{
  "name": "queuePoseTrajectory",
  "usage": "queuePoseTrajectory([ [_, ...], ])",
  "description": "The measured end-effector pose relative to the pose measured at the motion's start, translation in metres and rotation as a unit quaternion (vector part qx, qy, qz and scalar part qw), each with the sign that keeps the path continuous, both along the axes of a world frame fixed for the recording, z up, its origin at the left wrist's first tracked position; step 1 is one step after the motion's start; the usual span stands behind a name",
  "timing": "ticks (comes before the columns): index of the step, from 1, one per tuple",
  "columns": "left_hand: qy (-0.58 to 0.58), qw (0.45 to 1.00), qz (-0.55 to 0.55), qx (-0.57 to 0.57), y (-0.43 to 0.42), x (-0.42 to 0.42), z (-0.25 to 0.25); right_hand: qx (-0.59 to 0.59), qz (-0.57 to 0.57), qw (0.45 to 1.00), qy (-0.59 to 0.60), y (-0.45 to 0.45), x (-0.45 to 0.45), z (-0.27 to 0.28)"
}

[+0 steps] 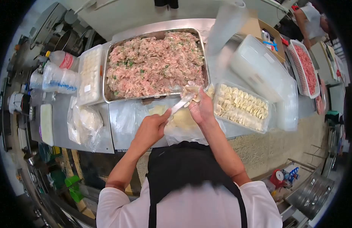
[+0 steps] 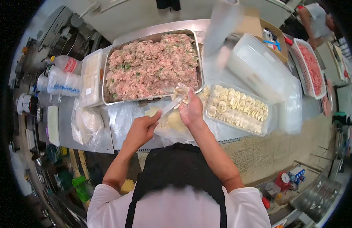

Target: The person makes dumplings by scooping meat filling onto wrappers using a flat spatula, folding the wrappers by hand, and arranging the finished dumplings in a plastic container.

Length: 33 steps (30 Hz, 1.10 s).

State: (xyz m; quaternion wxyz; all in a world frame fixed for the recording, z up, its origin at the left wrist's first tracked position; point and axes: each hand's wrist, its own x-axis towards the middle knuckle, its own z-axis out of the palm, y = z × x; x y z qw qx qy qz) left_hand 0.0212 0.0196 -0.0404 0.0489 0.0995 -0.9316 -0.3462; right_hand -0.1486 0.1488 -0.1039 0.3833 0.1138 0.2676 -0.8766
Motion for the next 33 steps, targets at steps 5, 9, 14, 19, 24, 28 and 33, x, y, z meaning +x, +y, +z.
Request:
queuePoseTrajectory([
  [5, 0.032, 0.999, 0.023, 0.019, 0.011, -0.001, 0.028, 0.011, -0.057, 0.998, 0.007, 0.009, -0.001, 0.003],
  [9, 0.045, 0.998, -0.010, 0.032, 0.006, -0.018, -0.018, -0.004, -0.038, 0.999, 0.029, 0.010, 0.002, 0.027],
  [14, 0.003, 0.996, 0.021, 0.087, -0.004, -0.017, 0.030, 0.024, 0.002, 0.971, 0.239, 0.037, 0.008, 0.020],
  [19, -0.008, 0.996, -0.015, 0.093, -0.001, -0.014, 0.039, 0.336, 0.020, 0.788, 0.515, 0.037, 0.012, 0.020],
  [24, -0.051, 0.995, -0.033, 0.074, -0.021, -0.002, 0.062, 0.414, 0.020, 0.679, 0.606, 0.050, 0.002, 0.010],
  [28, 0.013, 0.990, 0.076, 0.122, -0.046, 0.008, 0.072, 0.417, -0.060, 0.776, 0.469, 0.106, -0.027, 0.025],
  [33, 0.011, 0.989, 0.068, 0.133, -0.043, 0.007, 0.056, 0.490, -0.102, 0.774, 0.389, 0.180, -0.061, 0.015],
])
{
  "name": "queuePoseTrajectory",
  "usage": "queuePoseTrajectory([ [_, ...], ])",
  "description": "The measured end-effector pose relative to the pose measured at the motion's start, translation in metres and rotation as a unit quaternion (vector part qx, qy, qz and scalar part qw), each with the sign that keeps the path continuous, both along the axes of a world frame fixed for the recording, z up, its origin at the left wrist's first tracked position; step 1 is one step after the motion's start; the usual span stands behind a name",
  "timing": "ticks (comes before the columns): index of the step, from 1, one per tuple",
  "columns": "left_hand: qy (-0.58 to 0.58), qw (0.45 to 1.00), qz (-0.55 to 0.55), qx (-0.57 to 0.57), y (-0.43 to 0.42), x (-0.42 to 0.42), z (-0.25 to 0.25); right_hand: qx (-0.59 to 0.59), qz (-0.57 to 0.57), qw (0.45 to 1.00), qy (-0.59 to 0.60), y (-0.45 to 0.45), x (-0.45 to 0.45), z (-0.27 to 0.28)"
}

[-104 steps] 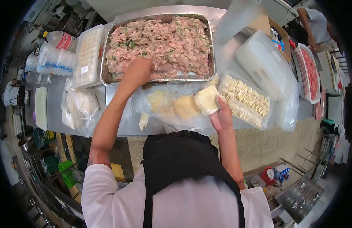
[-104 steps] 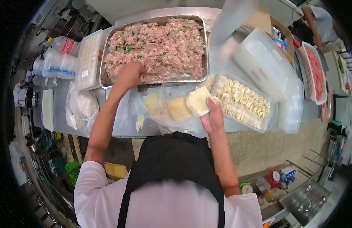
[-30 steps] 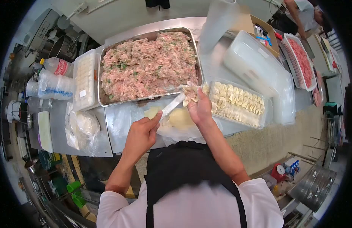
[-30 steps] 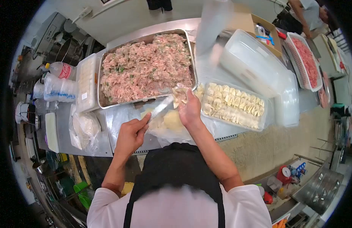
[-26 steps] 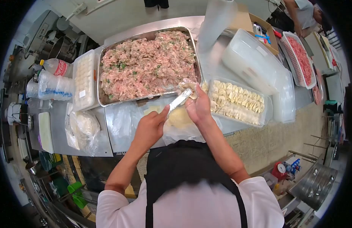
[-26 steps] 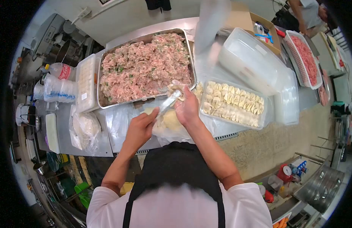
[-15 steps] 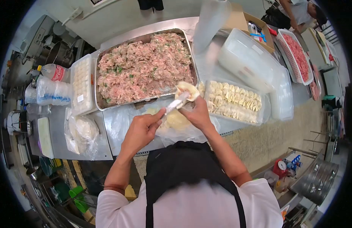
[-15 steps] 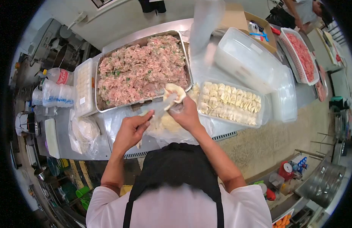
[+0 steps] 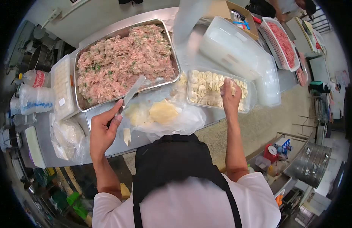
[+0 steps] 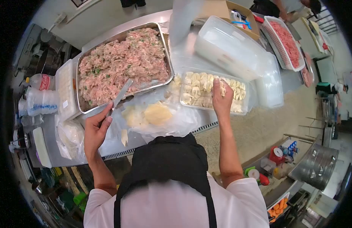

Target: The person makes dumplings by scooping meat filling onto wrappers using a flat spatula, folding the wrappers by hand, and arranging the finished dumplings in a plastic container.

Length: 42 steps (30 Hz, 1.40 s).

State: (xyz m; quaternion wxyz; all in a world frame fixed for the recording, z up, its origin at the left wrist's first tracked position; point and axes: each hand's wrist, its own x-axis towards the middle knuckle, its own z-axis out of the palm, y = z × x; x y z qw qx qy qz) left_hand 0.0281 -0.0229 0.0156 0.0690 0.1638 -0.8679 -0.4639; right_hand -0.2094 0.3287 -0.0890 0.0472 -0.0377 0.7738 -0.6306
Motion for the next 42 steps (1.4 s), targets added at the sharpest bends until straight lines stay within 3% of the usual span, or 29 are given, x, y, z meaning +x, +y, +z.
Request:
queuePoseTrajectory([
  [2, -0.007, 1.000, -0.005, 0.005, 0.001, -0.001, -0.004, 0.181, 0.010, 0.983, 0.039, 0.011, -0.001, -0.004],
  [3, -0.016, 1.000, -0.004, 0.005, 0.003, -0.002, -0.006, 0.186, 0.008, 0.982, 0.041, 0.012, 0.002, 0.000],
  [5, -0.018, 1.000, -0.001, 0.017, 0.003, -0.005, -0.010, 0.307, 0.096, 0.944, 0.080, 0.013, 0.011, 0.007],
  [6, -0.021, 0.999, 0.002, 0.024, 0.002, -0.005, -0.012, 0.327, 0.112, 0.933, 0.098, 0.022, 0.007, -0.014],
  [10, -0.011, 0.999, -0.001, 0.030, 0.001, -0.006, -0.014, 0.316, 0.132, 0.936, 0.080, 0.016, 0.005, -0.031],
  [12, -0.044, 0.999, 0.001, 0.027, 0.002, -0.008, -0.010, 0.315, 0.074, 0.922, 0.211, 0.003, 0.009, -0.035],
  [16, -0.028, 0.999, 0.002, 0.024, 0.001, -0.007, -0.013, 0.257, 0.009, 0.943, 0.212, -0.018, 0.014, -0.032],
  [21, -0.013, 1.000, 0.002, 0.015, -0.003, -0.005, -0.021, 0.278, -0.042, 0.960, 0.005, -0.020, 0.013, -0.037],
  [24, -0.071, 0.997, 0.027, -0.002, -0.003, -0.004, -0.014, 0.340, -0.053, 0.939, 0.024, -0.022, 0.019, -0.020],
  [25, -0.072, 0.997, 0.040, -0.006, -0.004, -0.003, -0.016, 0.335, -0.042, 0.941, 0.027, -0.027, 0.022, -0.009],
  [27, -0.070, 0.997, 0.034, -0.014, -0.011, 0.004, -0.024, 0.331, -0.019, 0.914, 0.234, -0.040, 0.042, 0.006],
  [29, -0.101, 0.993, 0.049, -0.018, -0.011, 0.006, -0.026, 0.209, 0.146, 0.946, 0.199, -0.062, 0.064, -0.006],
  [31, -0.132, 0.990, 0.041, -0.029, -0.010, 0.006, -0.038, 0.110, 0.325, 0.915, 0.213, -0.088, 0.085, -0.032],
  [32, -0.101, 0.994, 0.037, -0.017, -0.010, 0.010, -0.052, 0.143, 0.351, 0.898, 0.222, -0.101, 0.098, -0.043],
  [35, -0.106, 0.993, 0.055, -0.018, -0.010, 0.015, -0.048, 0.265, 0.390, 0.854, 0.221, -0.133, 0.115, -0.042],
  [39, -0.177, 0.976, 0.112, -0.066, -0.037, 0.027, -0.030, 0.244, 0.386, 0.855, 0.245, -0.143, 0.113, -0.067],
  [41, -0.156, 0.968, 0.151, -0.126, -0.058, 0.035, -0.025, 0.256, 0.364, 0.866, 0.228, -0.143, 0.112, -0.066],
  [42, -0.101, 0.962, 0.135, -0.214, -0.065, 0.038, -0.022, 0.218, 0.357, 0.882, 0.218, -0.139, 0.108, -0.063],
])
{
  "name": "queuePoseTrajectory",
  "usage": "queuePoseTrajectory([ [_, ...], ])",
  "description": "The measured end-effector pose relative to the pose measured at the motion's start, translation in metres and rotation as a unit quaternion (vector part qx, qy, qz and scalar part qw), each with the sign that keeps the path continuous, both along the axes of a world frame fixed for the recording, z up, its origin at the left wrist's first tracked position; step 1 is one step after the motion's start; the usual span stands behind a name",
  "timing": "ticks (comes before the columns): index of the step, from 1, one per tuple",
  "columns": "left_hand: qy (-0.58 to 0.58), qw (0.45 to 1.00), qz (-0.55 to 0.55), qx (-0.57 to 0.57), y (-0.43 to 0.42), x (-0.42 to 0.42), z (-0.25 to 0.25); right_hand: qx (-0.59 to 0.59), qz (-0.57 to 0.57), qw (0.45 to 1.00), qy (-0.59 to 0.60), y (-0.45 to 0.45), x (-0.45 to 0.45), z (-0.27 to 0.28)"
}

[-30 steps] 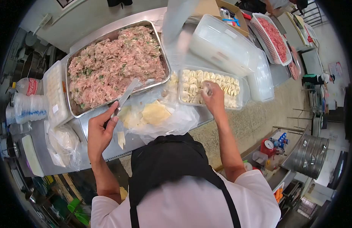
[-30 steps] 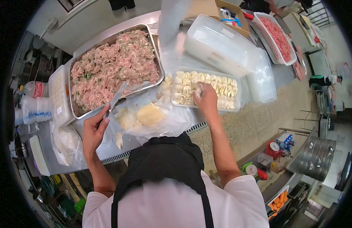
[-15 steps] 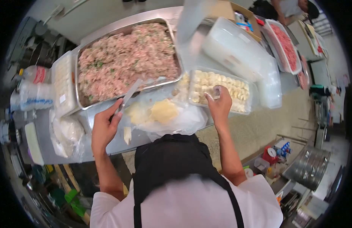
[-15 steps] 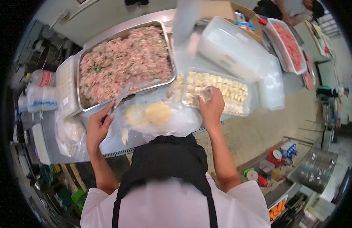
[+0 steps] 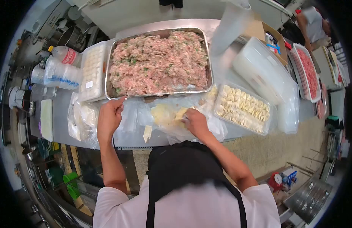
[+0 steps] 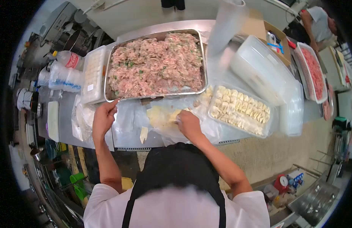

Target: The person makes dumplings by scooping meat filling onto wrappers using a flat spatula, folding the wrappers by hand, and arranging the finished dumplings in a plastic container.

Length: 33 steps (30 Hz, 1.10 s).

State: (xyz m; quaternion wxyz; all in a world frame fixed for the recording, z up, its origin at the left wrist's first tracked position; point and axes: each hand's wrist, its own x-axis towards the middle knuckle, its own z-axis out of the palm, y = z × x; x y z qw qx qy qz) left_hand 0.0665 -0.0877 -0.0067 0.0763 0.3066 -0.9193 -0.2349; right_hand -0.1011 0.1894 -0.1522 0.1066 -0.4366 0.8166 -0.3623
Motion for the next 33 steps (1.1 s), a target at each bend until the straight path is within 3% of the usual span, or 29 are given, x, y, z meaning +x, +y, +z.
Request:
queuePoseTrajectory([
  [1, 0.000, 1.000, 0.008, -0.004, -0.002, -0.002, 0.008, -0.004, 0.008, 1.000, 0.000, 0.004, -0.006, 0.005],
  [3, -0.047, 0.994, -0.059, -0.078, -0.004, -0.011, 0.030, -0.086, -0.054, 0.983, -0.151, 0.013, -0.020, 0.017],
  [4, -0.094, 0.989, -0.061, -0.093, -0.003, -0.020, 0.037, -0.089, -0.048, 0.983, -0.151, 0.019, -0.027, 0.023],
  [6, -0.111, 0.985, -0.069, -0.114, -0.007, -0.035, 0.030, -0.149, -0.108, 0.890, -0.417, 0.032, -0.041, 0.035],
  [7, -0.129, 0.979, -0.081, -0.132, -0.012, -0.042, 0.021, -0.151, -0.106, 0.891, -0.416, 0.037, -0.047, 0.039],
  [8, -0.112, 0.977, -0.082, -0.159, -0.022, -0.047, -0.001, -0.227, -0.103, 0.779, -0.576, 0.041, -0.052, 0.043],
  [9, -0.111, 0.977, -0.082, -0.162, -0.026, -0.053, -0.016, -0.294, -0.096, 0.632, -0.710, 0.043, -0.055, 0.047],
  [13, -0.120, 0.966, -0.194, -0.125, -0.028, -0.079, -0.033, -0.334, -0.042, 0.531, -0.778, 0.043, -0.059, 0.032],
  [15, -0.133, 0.957, -0.227, -0.119, -0.032, -0.090, -0.027, -0.320, -0.069, 0.544, -0.772, 0.042, -0.054, 0.025],
  [17, -0.171, 0.941, -0.282, 0.075, -0.041, -0.104, -0.016, -0.307, -0.093, 0.557, -0.766, 0.035, -0.048, 0.029],
  [18, -0.171, 0.941, -0.284, 0.073, -0.042, -0.103, -0.016, -0.336, -0.079, 0.555, -0.757, 0.033, -0.046, 0.036],
  [20, 0.021, 0.955, -0.215, 0.206, -0.042, -0.096, -0.018, -0.368, -0.070, 0.552, -0.745, 0.034, -0.047, 0.041],
  [22, -0.032, 0.961, -0.220, 0.166, -0.046, -0.103, -0.011, -0.402, -0.030, 0.505, -0.763, 0.039, -0.049, 0.041],
  [23, -0.083, 0.964, -0.218, 0.123, -0.048, -0.106, -0.008, -0.402, -0.030, 0.506, -0.762, 0.040, -0.048, 0.042],
  [25, -0.105, 0.968, -0.222, 0.055, -0.048, -0.117, -0.022, -0.448, 0.018, 0.429, -0.784, 0.036, -0.048, 0.044],
  [26, -0.131, 0.965, -0.225, -0.012, -0.047, -0.122, -0.031, -0.445, 0.024, 0.431, -0.785, 0.033, -0.048, 0.046],
  [30, -0.195, 0.962, -0.169, -0.093, -0.022, -0.140, -0.059, -0.472, 0.019, 0.439, -0.764, 0.032, -0.045, 0.046],
  [32, -0.180, 0.934, -0.304, -0.047, -0.017, -0.144, -0.075, -0.483, 0.025, 0.443, -0.755, 0.036, -0.047, 0.044],
  [33, -0.179, 0.933, -0.309, -0.048, -0.016, -0.145, -0.072, -0.479, 0.004, 0.478, -0.736, 0.037, -0.048, 0.044],
])
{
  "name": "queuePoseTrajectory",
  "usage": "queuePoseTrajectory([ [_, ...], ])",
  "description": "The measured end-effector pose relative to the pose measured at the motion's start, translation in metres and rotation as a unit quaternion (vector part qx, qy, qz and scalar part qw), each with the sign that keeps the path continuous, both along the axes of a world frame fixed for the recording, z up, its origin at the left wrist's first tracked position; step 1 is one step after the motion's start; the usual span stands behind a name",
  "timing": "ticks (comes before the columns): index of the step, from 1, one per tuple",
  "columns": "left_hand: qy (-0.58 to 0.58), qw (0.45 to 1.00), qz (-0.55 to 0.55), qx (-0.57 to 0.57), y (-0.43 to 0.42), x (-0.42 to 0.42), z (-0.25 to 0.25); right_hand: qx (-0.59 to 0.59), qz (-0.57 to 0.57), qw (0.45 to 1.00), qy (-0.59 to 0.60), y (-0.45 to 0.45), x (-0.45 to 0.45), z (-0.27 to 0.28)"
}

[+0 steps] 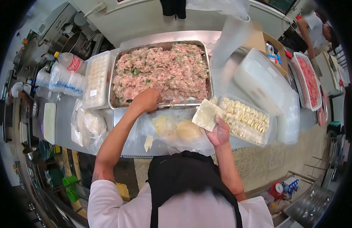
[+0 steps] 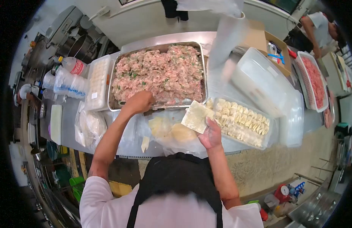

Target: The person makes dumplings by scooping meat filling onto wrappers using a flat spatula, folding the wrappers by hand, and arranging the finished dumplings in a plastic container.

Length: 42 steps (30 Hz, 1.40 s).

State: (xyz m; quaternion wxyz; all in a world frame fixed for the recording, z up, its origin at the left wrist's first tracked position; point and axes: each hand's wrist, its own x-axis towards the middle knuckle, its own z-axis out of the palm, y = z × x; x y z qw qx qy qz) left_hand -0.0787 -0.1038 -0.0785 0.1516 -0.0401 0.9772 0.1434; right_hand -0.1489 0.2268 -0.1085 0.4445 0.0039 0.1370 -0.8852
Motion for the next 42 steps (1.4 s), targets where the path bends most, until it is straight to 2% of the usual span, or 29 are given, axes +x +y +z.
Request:
queuePoseTrajectory([
  [2, 0.093, 0.991, -0.040, 0.083, -0.002, 0.002, 0.007, 0.039, -0.022, 0.999, 0.023, 0.005, -0.002, -0.002],
  [3, 0.033, 0.993, -0.055, 0.096, -0.003, -0.001, 0.026, 0.067, -0.038, 0.997, 0.017, 0.005, -0.003, -0.004],
  [4, 0.034, 0.993, -0.061, 0.098, -0.003, 0.002, 0.028, 0.094, -0.054, 0.994, 0.013, 0.003, -0.006, -0.004],
  [6, 0.118, 0.953, 0.019, 0.280, -0.001, 0.015, 0.031, 0.113, -0.079, 0.990, 0.009, -0.003, -0.007, -0.006],
  [8, 0.080, 0.963, 0.023, 0.258, 0.013, 0.022, 0.054, 0.132, -0.108, 0.985, 0.001, -0.013, -0.005, -0.005],
  [10, 0.119, 0.926, 0.134, 0.333, 0.031, 0.031, 0.059, 0.041, -0.078, 0.995, -0.039, -0.027, -0.005, -0.001],
  [11, 0.128, 0.912, 0.154, 0.359, 0.038, 0.035, 0.052, 0.040, -0.086, 0.995, -0.041, -0.035, -0.004, 0.000],
  [12, 0.124, 0.913, 0.148, 0.358, 0.051, 0.036, 0.042, -0.017, -0.075, 0.996, -0.051, -0.043, -0.003, 0.001],
  [13, 0.215, 0.913, 0.103, 0.332, 0.068, 0.033, 0.031, -0.075, -0.062, 0.994, -0.058, -0.050, -0.005, 0.003],
  [14, 0.305, 0.901, 0.058, 0.302, 0.080, 0.034, 0.026, -0.076, -0.064, 0.993, -0.058, -0.058, -0.008, 0.006],
  [15, 0.306, 0.901, 0.058, 0.302, 0.086, 0.041, 0.026, 0.004, -0.089, 0.993, -0.082, -0.064, -0.012, 0.010],
  [16, 0.260, 0.936, 0.068, 0.227, 0.092, 0.047, 0.027, 0.083, -0.112, 0.985, -0.106, -0.067, -0.013, 0.013],
  [17, 0.211, 0.963, 0.076, 0.150, 0.095, 0.052, 0.028, 0.082, -0.113, 0.985, -0.105, -0.069, -0.014, 0.010],
  [20, 0.232, 0.949, 0.120, 0.176, 0.109, 0.063, 0.075, 0.157, -0.161, 0.971, -0.085, -0.067, -0.013, 0.000],
  [21, 0.271, 0.930, 0.126, 0.216, 0.117, 0.061, 0.078, 0.156, -0.158, 0.971, -0.087, -0.067, -0.012, 0.006],
  [24, 0.286, 0.936, 0.080, 0.186, 0.123, 0.048, 0.040, 0.146, -0.155, 0.973, -0.088, -0.072, -0.012, 0.010],
  [25, 0.240, 0.945, 0.085, 0.205, 0.120, 0.050, 0.037, 0.137, -0.162, 0.973, -0.087, -0.073, -0.014, 0.010],
  [28, 0.238, 0.948, 0.116, 0.176, 0.122, 0.066, 0.065, 0.171, -0.193, 0.963, -0.071, -0.065, -0.016, 0.007],
  [29, 0.267, 0.932, 0.134, 0.208, 0.128, 0.064, 0.073, 0.176, -0.195, 0.962, -0.072, -0.061, -0.016, 0.006],
  [32, 0.289, 0.935, 0.089, 0.185, 0.131, 0.050, 0.044, 0.120, -0.162, 0.979, -0.043, -0.062, -0.014, 0.017],
  [33, 0.254, 0.937, 0.086, 0.224, 0.130, 0.043, 0.039, 0.092, -0.136, 0.986, -0.020, -0.059, -0.014, 0.025],
  [36, 0.203, 0.942, 0.124, 0.236, 0.113, 0.048, 0.046, 0.070, -0.090, 0.992, 0.047, -0.044, -0.014, 0.031],
  [38, 0.234, 0.926, 0.132, 0.267, 0.116, 0.051, 0.070, 0.081, -0.062, 0.991, 0.085, -0.037, -0.005, 0.028],
  [39, 0.229, 0.919, 0.149, 0.286, 0.116, 0.052, 0.078, 0.196, -0.093, 0.958, 0.189, -0.038, 0.000, 0.028],
  [40, 0.223, 0.911, 0.165, 0.305, 0.117, 0.053, 0.082, 0.306, -0.122, 0.899, 0.287, -0.039, 0.003, 0.028],
  [41, 0.221, 0.912, 0.164, 0.306, 0.116, 0.054, 0.080, 0.308, -0.123, 0.899, 0.285, -0.038, 0.004, 0.029],
  [42, 0.182, 0.936, 0.111, 0.280, 0.115, 0.054, 0.078, 0.401, -0.135, 0.803, 0.420, -0.038, 0.004, 0.037],
])
